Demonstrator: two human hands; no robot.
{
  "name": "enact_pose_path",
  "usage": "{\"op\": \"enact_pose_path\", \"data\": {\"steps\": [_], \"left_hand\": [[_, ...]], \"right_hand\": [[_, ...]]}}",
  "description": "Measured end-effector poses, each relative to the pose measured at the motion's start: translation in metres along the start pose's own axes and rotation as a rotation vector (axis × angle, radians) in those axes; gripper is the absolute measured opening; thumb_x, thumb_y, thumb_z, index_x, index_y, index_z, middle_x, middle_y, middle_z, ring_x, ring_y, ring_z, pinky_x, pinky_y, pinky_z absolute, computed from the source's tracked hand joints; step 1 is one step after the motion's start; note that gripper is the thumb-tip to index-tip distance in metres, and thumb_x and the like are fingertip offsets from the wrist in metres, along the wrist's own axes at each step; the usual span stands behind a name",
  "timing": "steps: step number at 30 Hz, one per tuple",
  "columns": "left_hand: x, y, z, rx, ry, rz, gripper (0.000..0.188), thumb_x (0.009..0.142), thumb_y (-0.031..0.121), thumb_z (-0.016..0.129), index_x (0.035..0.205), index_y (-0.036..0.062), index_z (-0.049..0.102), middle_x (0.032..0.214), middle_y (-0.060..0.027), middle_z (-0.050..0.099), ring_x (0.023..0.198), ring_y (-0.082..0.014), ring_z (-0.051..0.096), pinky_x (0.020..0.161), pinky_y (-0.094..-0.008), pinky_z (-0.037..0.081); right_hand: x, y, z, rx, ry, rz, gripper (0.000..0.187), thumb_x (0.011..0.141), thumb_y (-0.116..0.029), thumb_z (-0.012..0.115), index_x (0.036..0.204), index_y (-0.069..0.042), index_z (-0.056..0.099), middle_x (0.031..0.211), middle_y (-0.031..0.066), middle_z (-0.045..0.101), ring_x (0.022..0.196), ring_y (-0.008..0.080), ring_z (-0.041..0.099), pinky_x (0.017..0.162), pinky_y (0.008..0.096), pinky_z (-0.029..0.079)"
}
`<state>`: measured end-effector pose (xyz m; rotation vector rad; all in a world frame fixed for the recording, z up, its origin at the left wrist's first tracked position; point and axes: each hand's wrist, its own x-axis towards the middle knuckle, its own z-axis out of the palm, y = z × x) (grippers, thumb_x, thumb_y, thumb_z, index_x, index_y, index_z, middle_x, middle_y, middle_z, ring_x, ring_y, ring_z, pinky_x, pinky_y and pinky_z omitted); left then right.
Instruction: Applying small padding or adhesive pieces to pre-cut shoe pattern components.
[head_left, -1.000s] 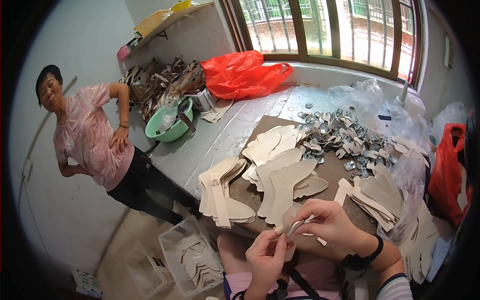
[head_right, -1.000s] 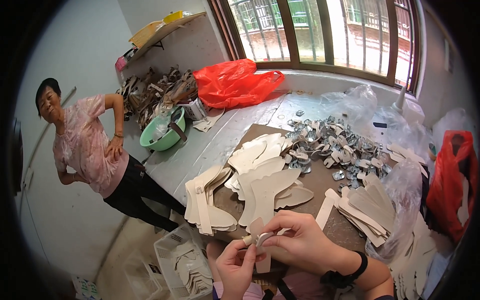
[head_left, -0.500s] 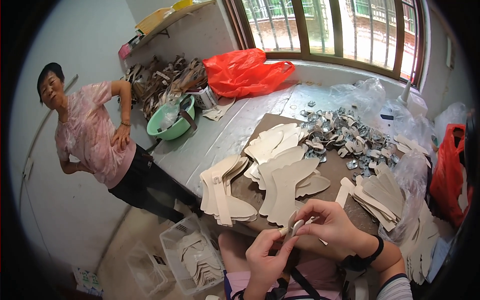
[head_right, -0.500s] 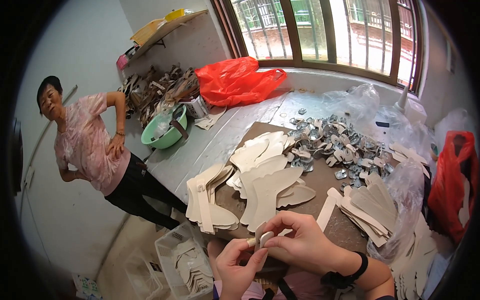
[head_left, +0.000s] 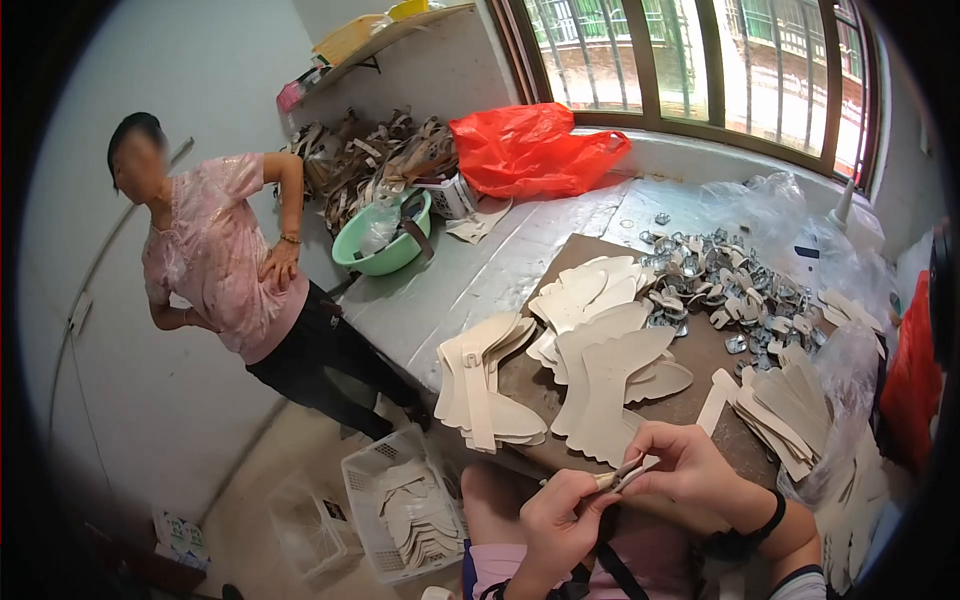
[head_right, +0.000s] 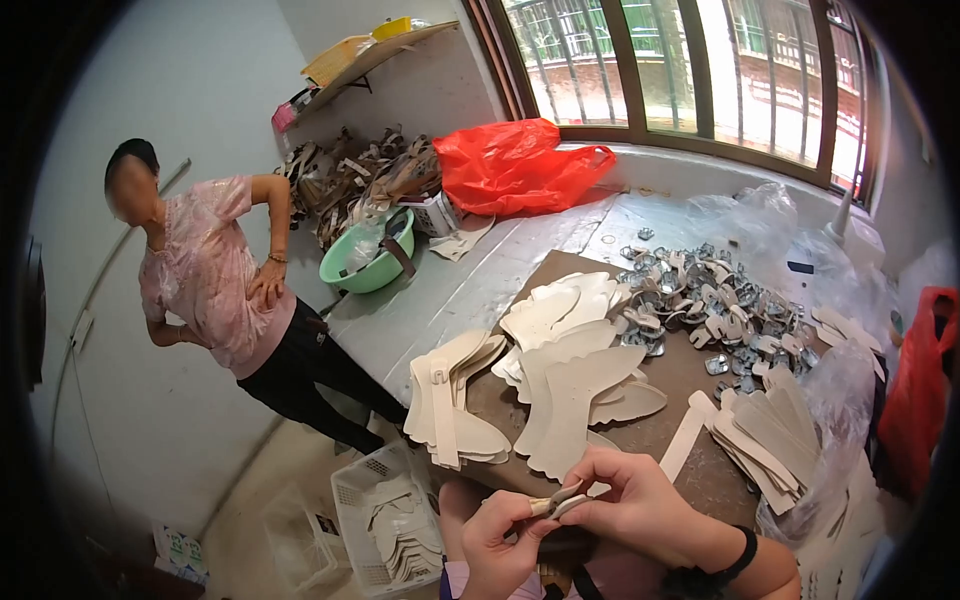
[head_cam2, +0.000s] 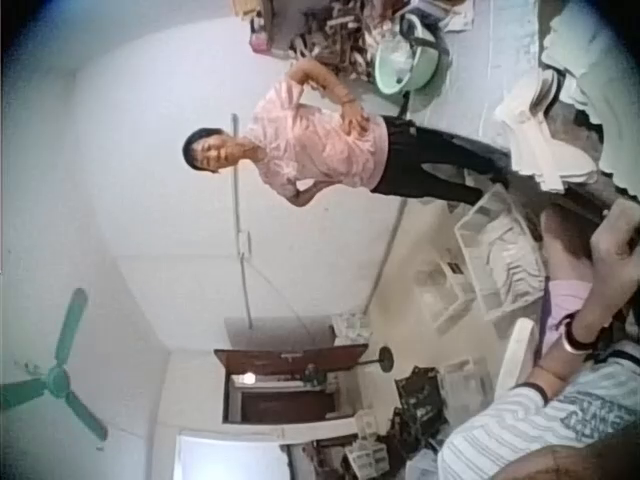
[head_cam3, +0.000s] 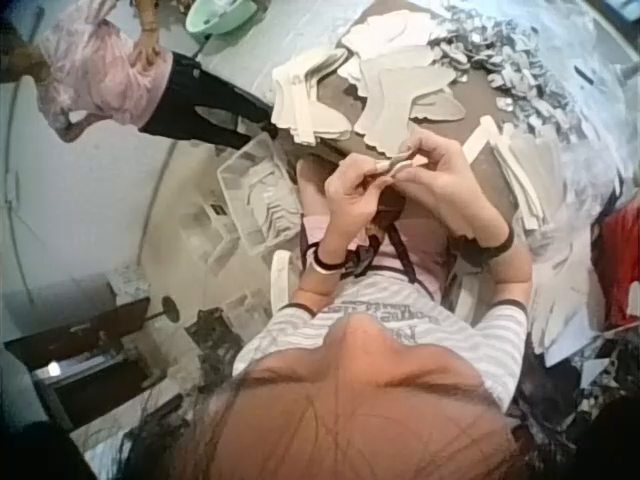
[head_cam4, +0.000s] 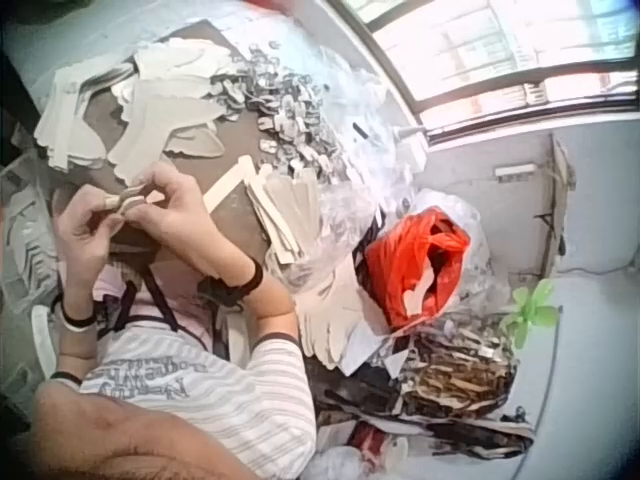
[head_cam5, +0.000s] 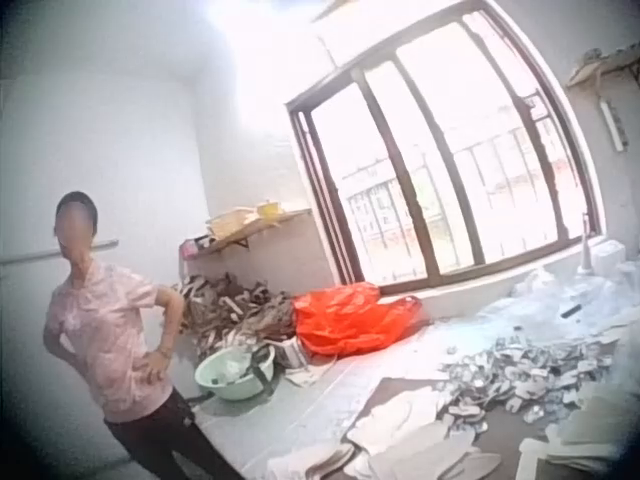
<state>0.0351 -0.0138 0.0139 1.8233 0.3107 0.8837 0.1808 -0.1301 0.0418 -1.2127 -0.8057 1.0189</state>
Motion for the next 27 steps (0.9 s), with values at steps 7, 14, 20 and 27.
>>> {"op": "enact_pose_path", "data": {"steps": [7,14,20,27], "left_hand": [[-0.011,-0.007,0.006,-0.126,0.023,0.075,0.019,0.076,-0.009,0.069,0.092,0.0017,0.065,0.079,-0.0077,0.061,0.066,-0.013,0.058,0.058,-0.0237,0.047],[-0.005,0.016,0.003,0.024,0.073,0.075,0.025,0.073,0.002,0.075,0.094,0.002,0.061,0.084,-0.012,0.06,0.074,-0.0254,0.059,0.064,-0.0331,0.046],[-0.007,0.023,0.008,-0.115,0.044,-0.158,0.017,0.074,-0.004,0.073,0.087,0.0011,0.064,0.08,-0.0071,0.06,0.07,-0.0176,0.057,0.062,-0.0272,0.044],[-0.022,0.031,0.007,-0.121,0.025,-0.034,0.021,0.078,-0.002,0.072,0.096,0.0001,0.063,0.088,-0.0057,0.06,0.078,-0.0145,0.057,0.07,-0.0256,0.046]], "right_hand": [[-0.01,-0.008,0.02,0.023,0.096,-0.102,0.023,0.07,0.009,0.075,0.085,-0.001,0.06,0.084,0.002,0.059,0.075,0.0089,0.059,0.068,0.0214,0.048],[-0.008,0.001,0.018,-0.042,0.187,-0.157,0.024,0.062,0.01,0.072,0.079,-0.001,0.059,0.08,0.0033,0.059,0.071,0.009,0.06,0.063,0.0199,0.047],[-0.016,-0.012,0.026,-0.086,0.268,-0.275,0.023,0.066,0.01,0.071,0.082,0.0,0.059,0.084,0.0054,0.059,0.079,0.0118,0.061,0.067,0.023,0.05],[-0.032,-0.002,0.025,0.067,0.162,-0.213,0.025,0.072,0.012,0.069,0.091,0.0,0.057,0.087,0.0071,0.062,0.08,0.0127,0.062,0.069,0.0244,0.052]]}}
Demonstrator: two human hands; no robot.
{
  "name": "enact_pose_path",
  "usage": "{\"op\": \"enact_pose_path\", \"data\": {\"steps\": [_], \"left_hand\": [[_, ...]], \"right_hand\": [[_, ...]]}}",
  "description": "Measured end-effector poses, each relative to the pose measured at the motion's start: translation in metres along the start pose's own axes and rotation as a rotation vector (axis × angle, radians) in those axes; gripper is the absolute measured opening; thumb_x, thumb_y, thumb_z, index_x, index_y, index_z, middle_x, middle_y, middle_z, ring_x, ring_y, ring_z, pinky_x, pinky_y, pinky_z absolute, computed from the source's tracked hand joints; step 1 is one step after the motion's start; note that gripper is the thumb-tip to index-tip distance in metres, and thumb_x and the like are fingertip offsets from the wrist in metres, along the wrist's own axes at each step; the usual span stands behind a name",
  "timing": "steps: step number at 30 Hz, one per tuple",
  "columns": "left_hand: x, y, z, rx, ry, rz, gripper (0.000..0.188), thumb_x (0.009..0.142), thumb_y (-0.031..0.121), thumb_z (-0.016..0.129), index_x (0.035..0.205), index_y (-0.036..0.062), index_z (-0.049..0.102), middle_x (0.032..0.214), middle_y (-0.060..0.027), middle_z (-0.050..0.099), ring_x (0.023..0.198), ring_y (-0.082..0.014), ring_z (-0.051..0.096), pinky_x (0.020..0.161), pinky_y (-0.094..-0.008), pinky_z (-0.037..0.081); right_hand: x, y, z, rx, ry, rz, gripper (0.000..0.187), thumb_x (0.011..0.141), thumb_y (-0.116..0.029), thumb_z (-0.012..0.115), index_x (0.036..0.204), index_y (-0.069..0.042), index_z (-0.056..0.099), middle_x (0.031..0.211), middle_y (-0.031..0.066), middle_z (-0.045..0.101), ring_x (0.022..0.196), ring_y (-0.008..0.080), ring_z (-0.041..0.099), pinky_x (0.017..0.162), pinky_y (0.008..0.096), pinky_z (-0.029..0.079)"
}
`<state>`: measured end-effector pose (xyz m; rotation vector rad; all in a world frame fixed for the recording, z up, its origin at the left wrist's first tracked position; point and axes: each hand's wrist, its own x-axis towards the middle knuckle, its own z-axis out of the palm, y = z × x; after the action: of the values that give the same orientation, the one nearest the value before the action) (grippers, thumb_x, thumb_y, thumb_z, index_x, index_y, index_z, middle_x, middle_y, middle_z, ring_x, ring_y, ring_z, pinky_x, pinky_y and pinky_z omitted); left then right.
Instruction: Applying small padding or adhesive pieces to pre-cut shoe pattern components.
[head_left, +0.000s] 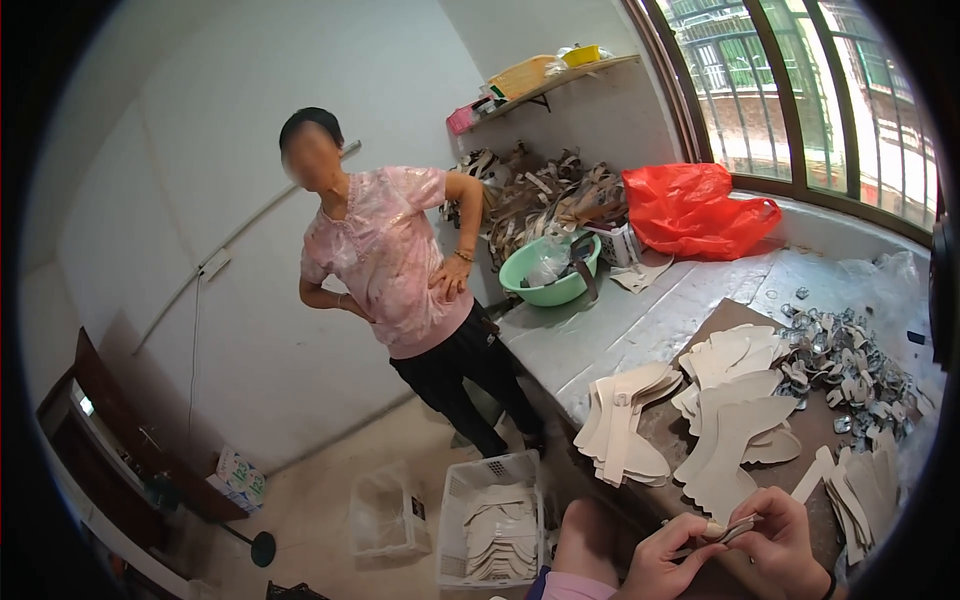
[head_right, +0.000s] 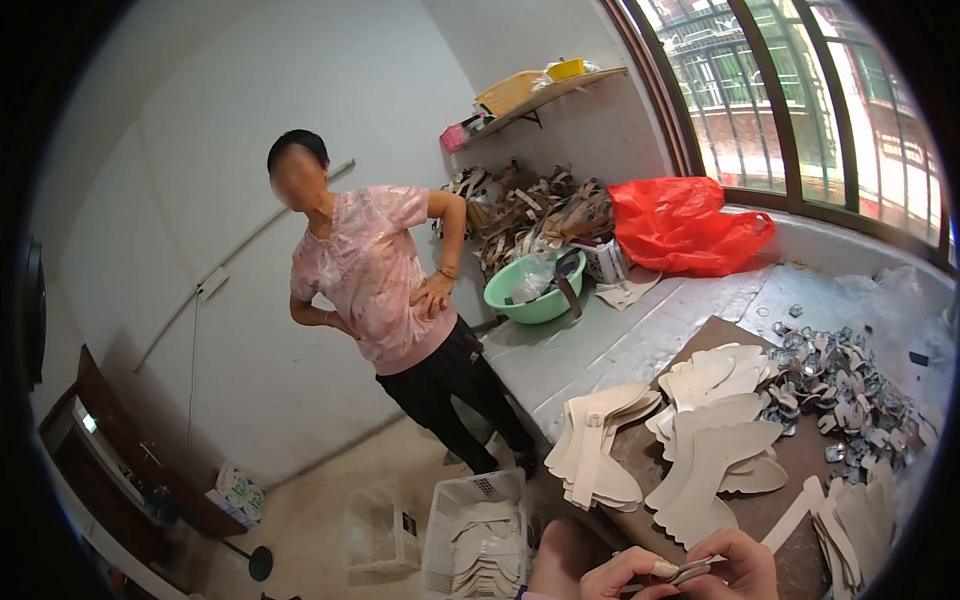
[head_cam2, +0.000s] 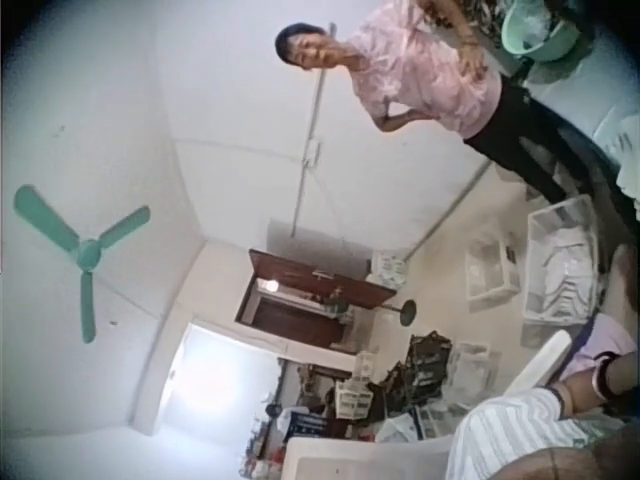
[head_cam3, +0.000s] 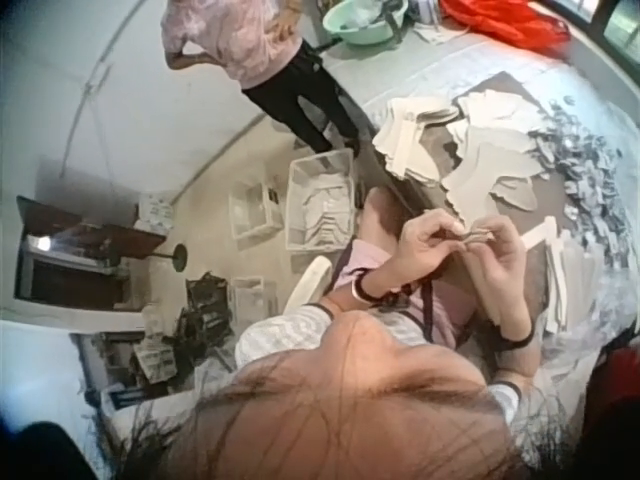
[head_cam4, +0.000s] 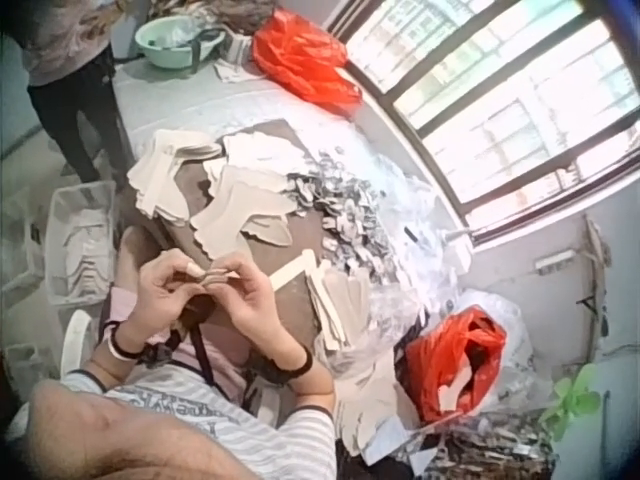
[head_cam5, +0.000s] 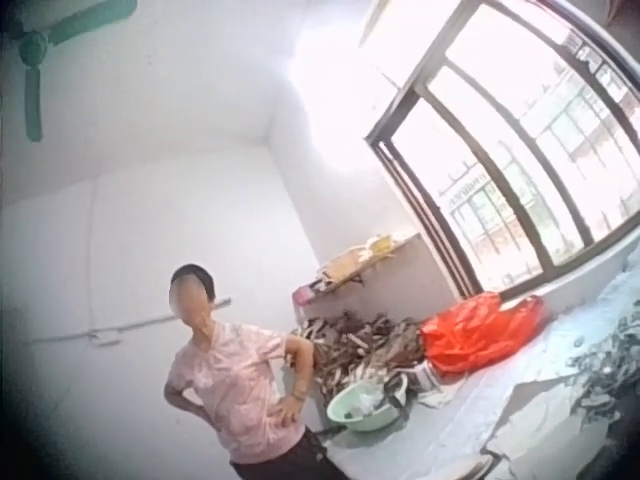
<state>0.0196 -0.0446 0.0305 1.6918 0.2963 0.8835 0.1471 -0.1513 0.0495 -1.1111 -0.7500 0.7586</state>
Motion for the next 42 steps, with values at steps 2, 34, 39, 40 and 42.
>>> {"op": "enact_pose_path", "data": {"steps": [2,34,39,40,42], "left_hand": [[-0.001,0.008,-0.009,-0.045,-0.045,-0.075,0.032,0.081,0.002,0.072,0.11,0.0015,0.059,0.095,-0.0055,0.059,0.083,-0.0137,0.057,0.073,-0.0251,0.046],[-0.013,-0.027,0.013,-0.643,0.202,-0.128,0.013,0.093,0.005,0.059,0.104,-0.0007,0.058,0.108,-0.0127,0.058,0.098,-0.0202,0.058,0.089,-0.031,0.046],[-0.008,-0.033,0.006,-0.461,0.064,0.005,0.009,0.089,0.0,0.063,0.097,-0.004,0.06,0.103,-0.0159,0.062,0.095,-0.0225,0.063,0.086,-0.0319,0.05],[-0.004,-0.028,0.008,-0.522,0.077,0.026,0.012,0.087,0.0,0.066,0.097,-0.0041,0.061,0.101,-0.0146,0.063,0.093,-0.0215,0.064,0.084,-0.0309,0.051],[-0.005,-0.027,0.008,-0.582,0.089,0.047,0.015,0.084,-0.001,0.068,0.098,-0.0041,0.062,0.098,-0.0132,0.064,0.091,-0.0206,0.065,0.082,-0.0298,0.052]], "right_hand": [[0.007,0.001,0.005,-0.214,-0.063,-0.054,0.023,0.073,0.012,0.068,0.089,0.0,0.058,0.083,0.0066,0.062,0.077,0.0125,0.063,0.068,0.025,0.051],[0.01,-0.003,-0.001,-0.79,0.009,-0.685,0.021,0.063,0.004,0.076,0.081,-0.003,0.067,0.081,0.0079,0.064,0.066,0.0213,0.063,0.057,0.0288,0.05],[0.01,-0.009,0.001,-0.777,0.033,-0.684,0.02,0.067,-0.002,0.077,0.084,-0.003,0.067,0.081,0.0077,0.064,0.066,0.0227,0.062,0.058,0.0302,0.05],[0.01,-0.01,0.002,-0.757,0.077,-0.649,0.02,0.069,-0.004,0.076,0.086,-0.003,0.066,0.082,0.0073,0.063,0.068,0.0245,0.061,0.06,0.0314,0.05],[0.012,-0.013,-0.003,-0.76,0.046,-0.638,0.019,0.069,-0.005,0.076,0.086,-0.003,0.066,0.082,0.0074,0.063,0.068,0.0244,0.061,0.06,0.0314,0.05]]}}
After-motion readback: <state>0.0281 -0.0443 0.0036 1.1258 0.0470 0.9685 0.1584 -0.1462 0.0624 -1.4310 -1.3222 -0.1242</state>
